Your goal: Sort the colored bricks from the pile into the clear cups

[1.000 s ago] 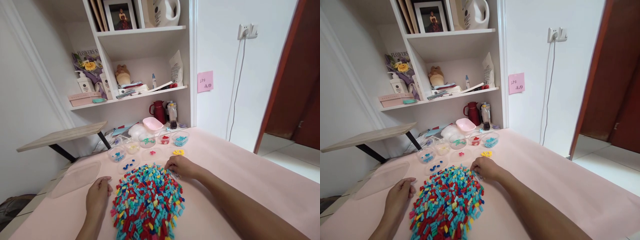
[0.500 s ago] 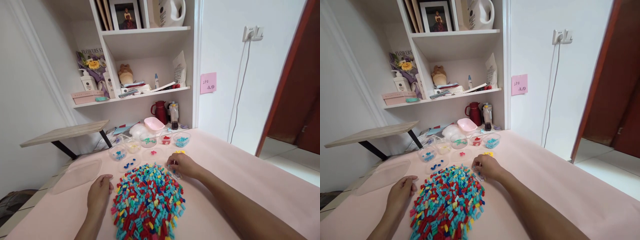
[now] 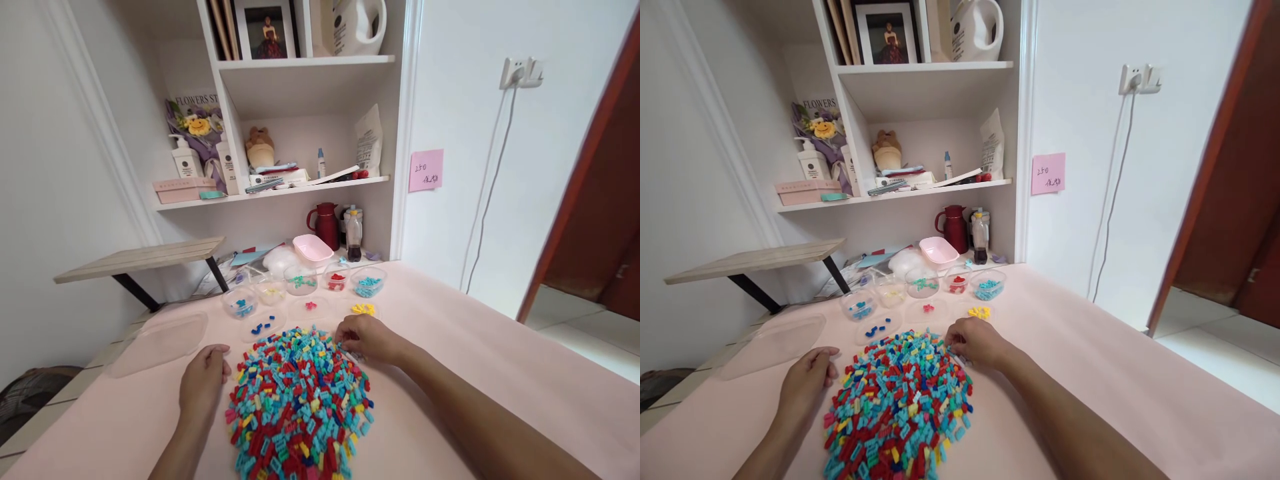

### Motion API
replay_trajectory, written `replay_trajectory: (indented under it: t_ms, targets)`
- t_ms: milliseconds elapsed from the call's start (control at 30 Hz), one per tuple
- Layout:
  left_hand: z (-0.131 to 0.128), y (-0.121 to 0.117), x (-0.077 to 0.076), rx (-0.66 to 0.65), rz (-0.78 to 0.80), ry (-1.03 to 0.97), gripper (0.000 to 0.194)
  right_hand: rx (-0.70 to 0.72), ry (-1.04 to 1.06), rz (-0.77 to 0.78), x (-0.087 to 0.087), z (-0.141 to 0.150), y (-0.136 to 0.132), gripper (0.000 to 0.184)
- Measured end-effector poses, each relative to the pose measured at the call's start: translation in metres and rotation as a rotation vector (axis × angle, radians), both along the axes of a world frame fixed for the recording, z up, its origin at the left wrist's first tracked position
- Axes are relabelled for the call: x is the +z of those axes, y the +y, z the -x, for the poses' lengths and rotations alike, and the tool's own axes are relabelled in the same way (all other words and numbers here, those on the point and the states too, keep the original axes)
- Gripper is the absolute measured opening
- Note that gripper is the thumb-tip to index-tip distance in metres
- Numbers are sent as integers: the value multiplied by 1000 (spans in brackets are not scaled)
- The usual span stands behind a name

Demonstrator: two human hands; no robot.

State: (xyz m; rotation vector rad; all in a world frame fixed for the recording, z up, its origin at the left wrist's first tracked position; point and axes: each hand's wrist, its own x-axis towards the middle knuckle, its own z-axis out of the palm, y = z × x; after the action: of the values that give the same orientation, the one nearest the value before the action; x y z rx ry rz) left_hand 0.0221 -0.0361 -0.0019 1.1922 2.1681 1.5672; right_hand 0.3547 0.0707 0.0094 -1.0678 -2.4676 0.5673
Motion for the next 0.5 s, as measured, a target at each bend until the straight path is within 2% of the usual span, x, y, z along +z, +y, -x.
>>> replay_trajectory:
  t_ms: [100,300,433,500]
  targets:
    - [3,1,-2,-56,17,-34,37,-7,-1,19,-2,1,1,16]
    - [5,2,-4,-76,24,-60,38,-31,4,24,0,1,-1,14]
    - [4,2,-5,-61,26,-44,38,-28,110,79,2,0,-2,14]
    - [4,2,-6,-42,26,-21,38,-16,210,168,3,0,-4,13]
